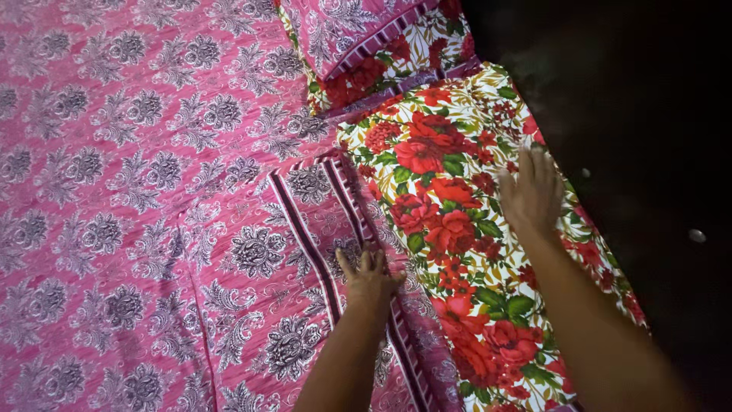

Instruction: The person places a pillow on a bed, smooths out a bedsheet, and tucks the edges of the sheet under the mattress.

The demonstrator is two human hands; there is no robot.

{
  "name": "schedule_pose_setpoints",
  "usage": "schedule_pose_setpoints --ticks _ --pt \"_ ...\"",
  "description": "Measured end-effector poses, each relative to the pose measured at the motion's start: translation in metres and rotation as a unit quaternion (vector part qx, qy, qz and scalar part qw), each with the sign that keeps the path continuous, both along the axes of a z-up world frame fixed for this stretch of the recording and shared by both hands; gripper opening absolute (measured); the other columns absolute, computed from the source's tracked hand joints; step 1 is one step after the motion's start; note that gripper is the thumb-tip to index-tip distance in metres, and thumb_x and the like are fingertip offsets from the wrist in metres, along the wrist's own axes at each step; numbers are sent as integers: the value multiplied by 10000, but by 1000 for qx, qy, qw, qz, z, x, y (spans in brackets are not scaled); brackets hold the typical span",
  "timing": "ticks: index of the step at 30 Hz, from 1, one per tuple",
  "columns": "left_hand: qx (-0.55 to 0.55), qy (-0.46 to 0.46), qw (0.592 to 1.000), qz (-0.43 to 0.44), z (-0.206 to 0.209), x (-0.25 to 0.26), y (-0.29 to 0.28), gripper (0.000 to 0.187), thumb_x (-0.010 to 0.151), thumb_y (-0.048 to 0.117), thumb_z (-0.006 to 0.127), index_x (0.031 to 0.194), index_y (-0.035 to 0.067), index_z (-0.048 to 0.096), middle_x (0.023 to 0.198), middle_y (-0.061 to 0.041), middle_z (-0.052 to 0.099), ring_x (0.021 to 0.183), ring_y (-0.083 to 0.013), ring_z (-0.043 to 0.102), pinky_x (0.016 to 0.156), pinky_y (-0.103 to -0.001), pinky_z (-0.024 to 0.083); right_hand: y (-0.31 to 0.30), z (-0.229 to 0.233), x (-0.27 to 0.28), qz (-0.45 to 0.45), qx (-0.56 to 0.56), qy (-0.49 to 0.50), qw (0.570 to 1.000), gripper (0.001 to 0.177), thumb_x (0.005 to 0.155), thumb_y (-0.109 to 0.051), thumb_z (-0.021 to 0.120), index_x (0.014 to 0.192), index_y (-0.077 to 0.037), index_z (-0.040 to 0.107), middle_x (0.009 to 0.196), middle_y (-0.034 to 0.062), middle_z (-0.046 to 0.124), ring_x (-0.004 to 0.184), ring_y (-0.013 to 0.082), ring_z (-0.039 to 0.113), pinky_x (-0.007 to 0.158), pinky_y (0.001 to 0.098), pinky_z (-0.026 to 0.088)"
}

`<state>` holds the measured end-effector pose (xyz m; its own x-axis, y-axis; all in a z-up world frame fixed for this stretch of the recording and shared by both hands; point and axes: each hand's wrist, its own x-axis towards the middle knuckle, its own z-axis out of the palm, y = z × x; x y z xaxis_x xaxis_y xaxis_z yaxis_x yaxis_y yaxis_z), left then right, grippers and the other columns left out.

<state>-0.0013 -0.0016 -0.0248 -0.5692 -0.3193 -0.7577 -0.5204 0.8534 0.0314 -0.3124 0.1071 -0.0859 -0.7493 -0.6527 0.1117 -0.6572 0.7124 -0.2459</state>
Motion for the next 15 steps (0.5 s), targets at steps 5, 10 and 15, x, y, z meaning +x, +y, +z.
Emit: schedule_pose_setpoints --ticks 5,10,15 --pt "34 -76 995 -53 22 -5 -3 1258 607 349 1020 1614 433 272 1745 -122 41 1582 -404 76 1076 -854 -18 81 -13 28 -23 9 51 998 685 1104 -449 461 1572 48 420 1626 245 402 1491 387 374 1185 579 262" --pt "23 -66 997 -43 16 -6 -2 1499 415 356 1071 1607 486 173 1738 -81 -9 1595 -395 -1 1065 -916 -14 132 -10 61 -70 16 88 994 666 1077 -430 469 1547 42 476 1600 243 484 1488 369 436 1150 612 310" --pt "21 -51 997 -46 20 -3 -1 1493 392 360 1073 1604 478 208 1737 -98 18 1586 -401 17 1063 -911 -15 150 6 86 -155 101 116 976 644 1089 -456 533 1518 24 523 1568 203 522 1477 343 474 1196 619 343"
